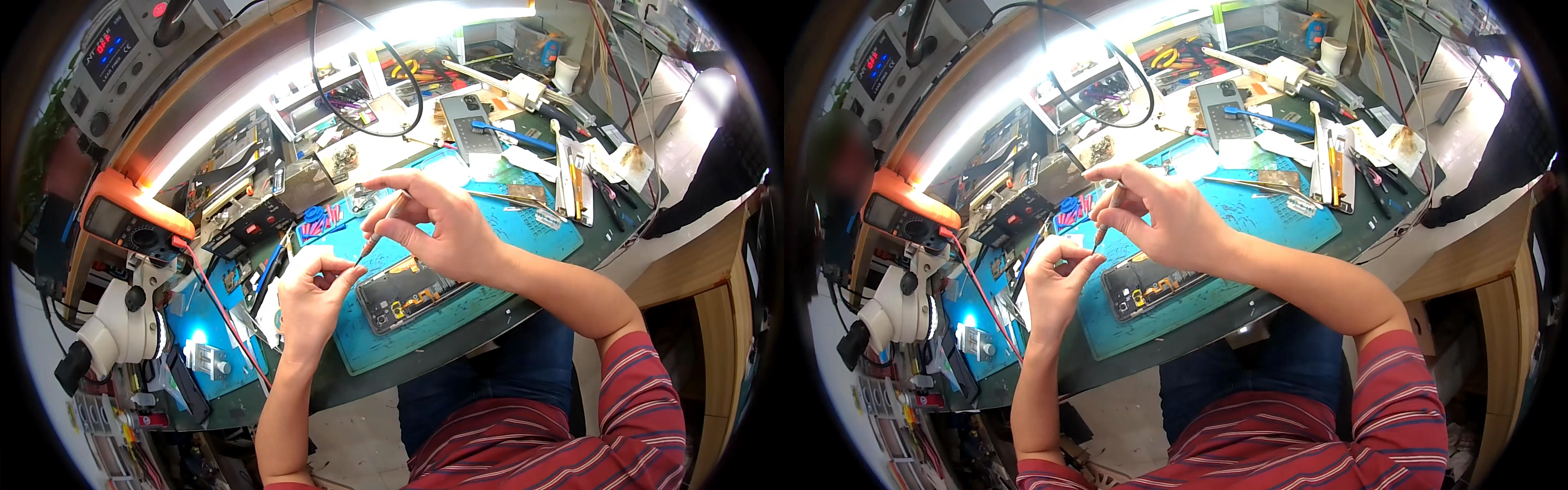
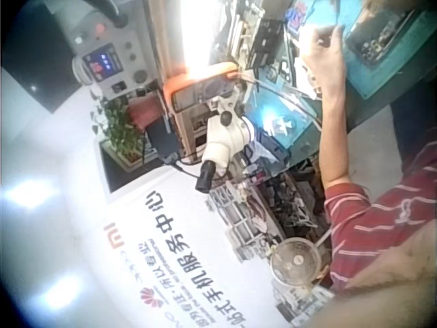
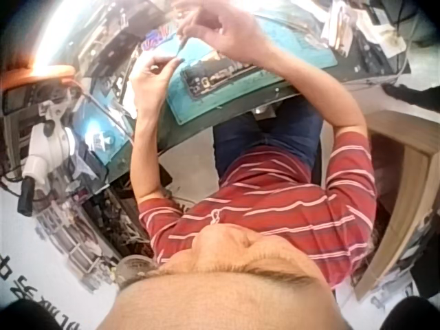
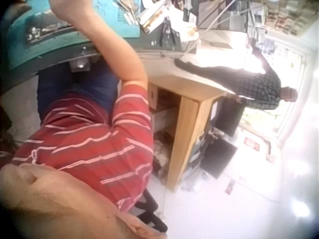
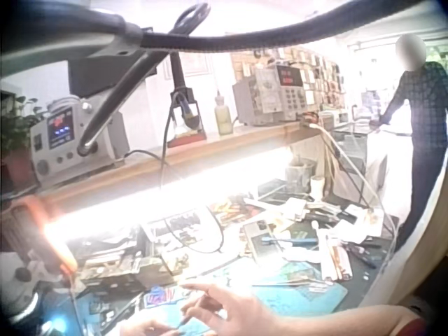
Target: The person uses a soldering iron and tweezers to work on a disassembled smartphone motherboard on a cluttered workbench. The person repeatedly applies heat and adjusts small components on the board.
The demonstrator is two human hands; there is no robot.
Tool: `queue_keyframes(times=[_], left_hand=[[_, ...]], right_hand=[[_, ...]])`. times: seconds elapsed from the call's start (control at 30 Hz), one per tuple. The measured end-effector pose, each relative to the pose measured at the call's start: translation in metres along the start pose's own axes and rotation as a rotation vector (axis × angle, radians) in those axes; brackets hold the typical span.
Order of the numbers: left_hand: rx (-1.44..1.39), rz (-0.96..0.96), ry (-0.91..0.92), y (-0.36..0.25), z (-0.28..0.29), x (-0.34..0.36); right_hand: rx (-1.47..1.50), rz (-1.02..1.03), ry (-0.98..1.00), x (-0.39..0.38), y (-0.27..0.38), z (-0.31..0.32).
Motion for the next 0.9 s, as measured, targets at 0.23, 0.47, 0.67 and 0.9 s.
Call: queue_keyframes(times=[0.23, 0.47, 0.67, 0.9], left_hand=[[0.058, -0.023, 0.028, 0.0025, 0.0007, -0.0043], [0.05, 0.068, 0.057, 0.0021, 0.002, -0.0057], [0.043, 0.057, 0.059, 0.0027, 0.0033, -0.0056], [0.046, 0.022, 0.043, 0.0024, 0.0022, -0.0048]], right_hand=[[0.02, 0.011, 0.018, -0.0005, -0.0032, -0.0033], [-0.043, 0.055, 0.021, -0.0015, -0.0017, -0.0044], [-0.049, 0.059, 0.024, -0.0016, -0.0052, -0.0071], [-0.032, -0.061, -0.034, -0.0022, -0.0052, -0.0071]])
Point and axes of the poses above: each hand's wrist, its own x-axis towards the middle knuckle, its own z-axis out of the back of the hand, y = z × x, the point moved 1 cm from there along x, towards the middle knuckle, and after that the axes turned 5 degrees about -x, right-handed, at the moved point
